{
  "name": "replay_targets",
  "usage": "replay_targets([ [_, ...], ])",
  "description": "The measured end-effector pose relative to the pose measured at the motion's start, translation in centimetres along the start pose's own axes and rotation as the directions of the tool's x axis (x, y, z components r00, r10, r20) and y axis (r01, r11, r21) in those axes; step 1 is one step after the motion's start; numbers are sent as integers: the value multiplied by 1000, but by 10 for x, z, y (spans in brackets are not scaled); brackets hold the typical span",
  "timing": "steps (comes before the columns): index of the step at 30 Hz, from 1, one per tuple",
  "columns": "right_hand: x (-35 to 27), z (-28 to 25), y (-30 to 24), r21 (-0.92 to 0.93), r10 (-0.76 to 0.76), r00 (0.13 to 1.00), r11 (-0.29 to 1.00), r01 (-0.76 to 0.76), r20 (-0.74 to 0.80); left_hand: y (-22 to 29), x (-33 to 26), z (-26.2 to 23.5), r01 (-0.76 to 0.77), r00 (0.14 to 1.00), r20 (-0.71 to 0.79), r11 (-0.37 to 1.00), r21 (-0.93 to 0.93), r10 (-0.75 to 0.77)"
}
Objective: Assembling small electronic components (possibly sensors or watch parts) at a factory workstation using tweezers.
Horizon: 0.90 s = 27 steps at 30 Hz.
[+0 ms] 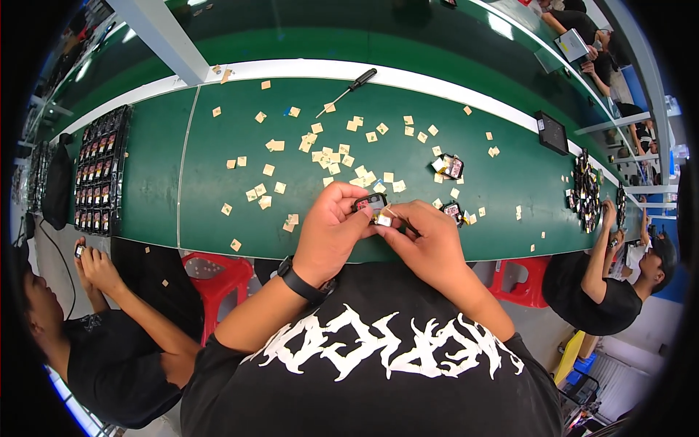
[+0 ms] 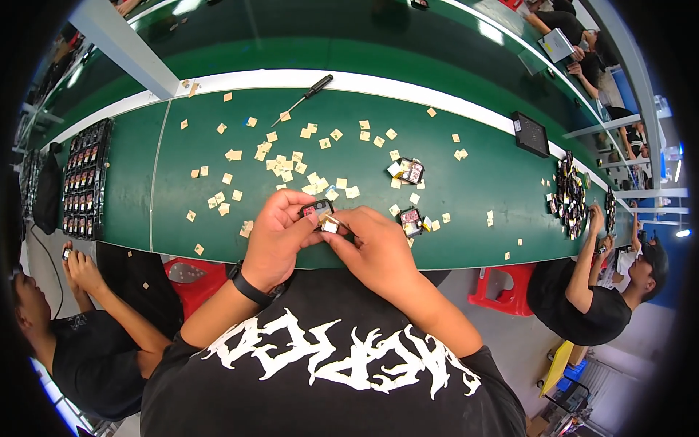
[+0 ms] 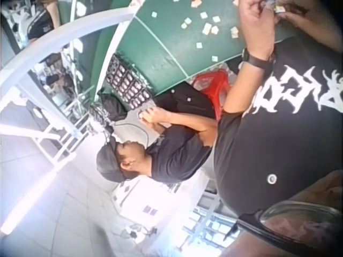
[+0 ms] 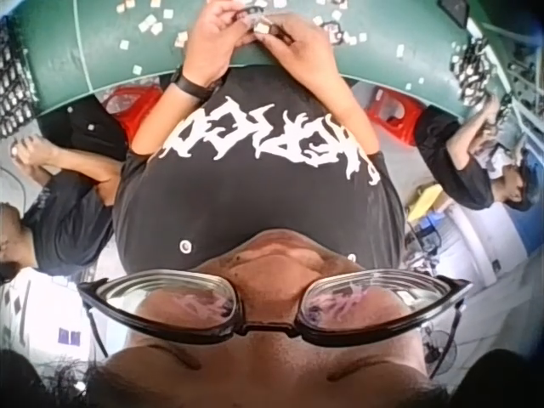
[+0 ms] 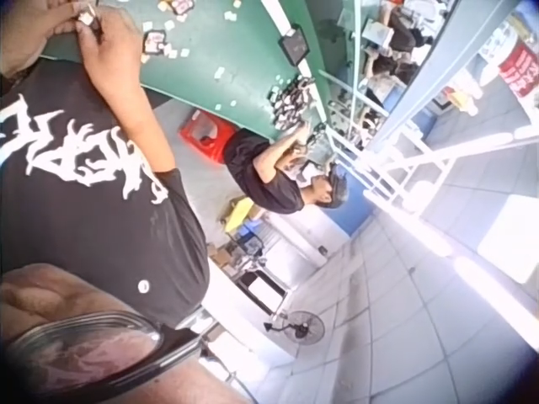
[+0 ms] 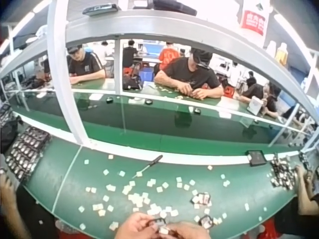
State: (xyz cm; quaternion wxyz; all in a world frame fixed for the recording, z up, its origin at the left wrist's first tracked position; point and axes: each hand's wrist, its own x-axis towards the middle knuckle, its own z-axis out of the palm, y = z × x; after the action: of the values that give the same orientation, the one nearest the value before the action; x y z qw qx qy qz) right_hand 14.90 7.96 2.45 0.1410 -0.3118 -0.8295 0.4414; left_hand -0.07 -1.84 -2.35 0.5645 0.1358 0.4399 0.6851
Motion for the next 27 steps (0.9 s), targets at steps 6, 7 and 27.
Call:
replay_targets([
  [6,-3,5,13,28,-58,994,998,60,-88,-3,1,0,-1,1000,30,999,43,0],
  [7,-2,5,10,197,109,993,975,-98,-50,-5,1,0,-17,1000,22,999,50,16],
  [27,5,16,6,343,201,976,914,-218,84,-18,0,-5,-186,983,37,961,203,182],
])
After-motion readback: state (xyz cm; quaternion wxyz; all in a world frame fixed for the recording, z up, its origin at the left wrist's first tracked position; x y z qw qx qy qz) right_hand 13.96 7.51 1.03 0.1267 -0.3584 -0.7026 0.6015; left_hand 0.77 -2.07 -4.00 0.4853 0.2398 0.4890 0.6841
